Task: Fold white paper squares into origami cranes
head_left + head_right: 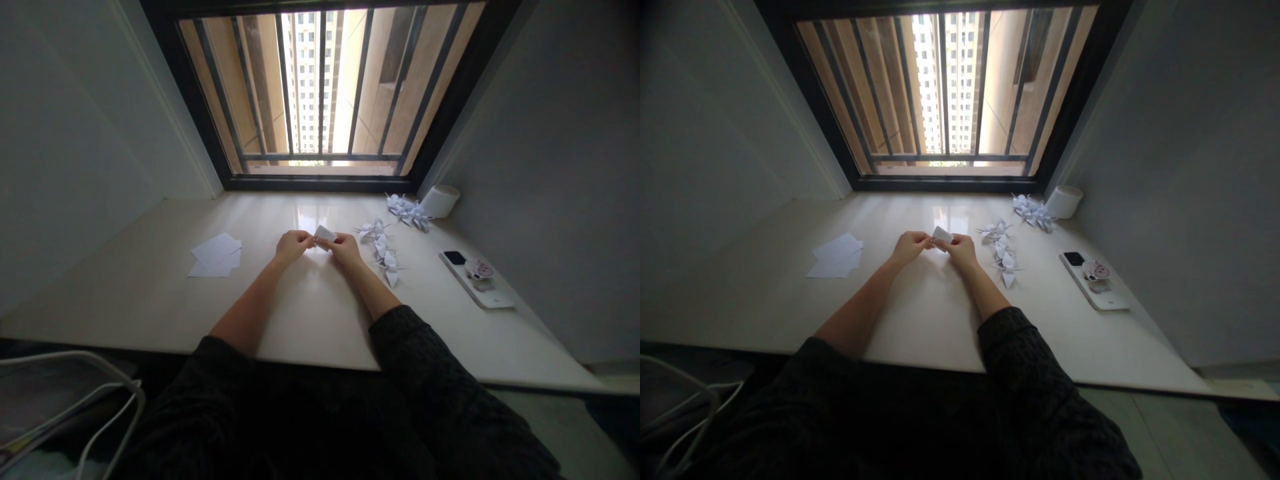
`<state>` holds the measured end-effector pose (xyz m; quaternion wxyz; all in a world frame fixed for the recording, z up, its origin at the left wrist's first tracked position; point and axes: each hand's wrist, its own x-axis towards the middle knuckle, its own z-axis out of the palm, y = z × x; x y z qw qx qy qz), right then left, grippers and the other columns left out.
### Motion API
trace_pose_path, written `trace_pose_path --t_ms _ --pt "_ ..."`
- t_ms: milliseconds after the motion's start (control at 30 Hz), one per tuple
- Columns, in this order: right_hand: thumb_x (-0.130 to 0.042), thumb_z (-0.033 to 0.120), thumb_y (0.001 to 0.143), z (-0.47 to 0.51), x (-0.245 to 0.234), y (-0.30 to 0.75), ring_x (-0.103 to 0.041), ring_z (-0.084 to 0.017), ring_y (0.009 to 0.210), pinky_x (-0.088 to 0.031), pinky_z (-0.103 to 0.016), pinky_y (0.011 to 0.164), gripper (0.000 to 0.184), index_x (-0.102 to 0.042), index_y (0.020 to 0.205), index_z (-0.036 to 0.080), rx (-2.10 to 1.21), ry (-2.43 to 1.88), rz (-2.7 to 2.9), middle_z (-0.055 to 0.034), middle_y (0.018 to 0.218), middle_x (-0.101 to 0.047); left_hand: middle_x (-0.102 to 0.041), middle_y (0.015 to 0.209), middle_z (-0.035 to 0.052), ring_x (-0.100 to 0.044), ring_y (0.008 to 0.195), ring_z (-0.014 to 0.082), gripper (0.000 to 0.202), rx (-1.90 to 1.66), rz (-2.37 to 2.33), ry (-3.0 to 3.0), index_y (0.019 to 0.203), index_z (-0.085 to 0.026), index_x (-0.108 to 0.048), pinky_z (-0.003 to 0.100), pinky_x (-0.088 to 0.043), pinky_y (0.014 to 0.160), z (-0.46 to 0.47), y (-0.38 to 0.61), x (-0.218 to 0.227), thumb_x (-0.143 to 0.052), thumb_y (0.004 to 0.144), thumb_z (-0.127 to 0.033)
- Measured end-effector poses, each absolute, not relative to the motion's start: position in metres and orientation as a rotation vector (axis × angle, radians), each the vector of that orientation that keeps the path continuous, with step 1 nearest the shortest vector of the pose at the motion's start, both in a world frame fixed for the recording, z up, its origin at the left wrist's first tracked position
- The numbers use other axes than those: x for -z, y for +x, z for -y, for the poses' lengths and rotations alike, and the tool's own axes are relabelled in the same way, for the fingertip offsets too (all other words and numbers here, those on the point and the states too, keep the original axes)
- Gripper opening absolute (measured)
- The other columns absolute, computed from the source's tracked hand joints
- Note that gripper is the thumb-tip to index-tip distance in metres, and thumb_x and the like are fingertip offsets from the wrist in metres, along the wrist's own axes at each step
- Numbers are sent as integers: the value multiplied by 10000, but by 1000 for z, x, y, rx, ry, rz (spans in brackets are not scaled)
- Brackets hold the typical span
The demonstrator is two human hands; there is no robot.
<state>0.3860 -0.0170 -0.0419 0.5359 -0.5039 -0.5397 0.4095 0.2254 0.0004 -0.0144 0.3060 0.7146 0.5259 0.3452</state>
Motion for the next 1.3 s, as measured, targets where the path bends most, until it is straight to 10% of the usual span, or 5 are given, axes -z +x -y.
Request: trace_pose_path --t_ms 433,1300 --pt "-641 557 627 16 40 390 -350 -75 404 -265 -235 439 416 -638 519 155 -1016 -1185 1217 35 400 -447 -707 688 46 -631 664 154 291 -912 -1446 1892 707 -165 -711 217 -432 588 -5 221 16 -589 732 -429" --pt "-661 504 643 6 50 394 -620 -182 679 -461 -294 649 389 -727 779 146 -690 -1206 1095 -73 760 -714 -707 695 75 -637 652 158 373 -821 -1263 1950 730 -140 -723 223 -440 593 -8 222 31 -612 711 -496"
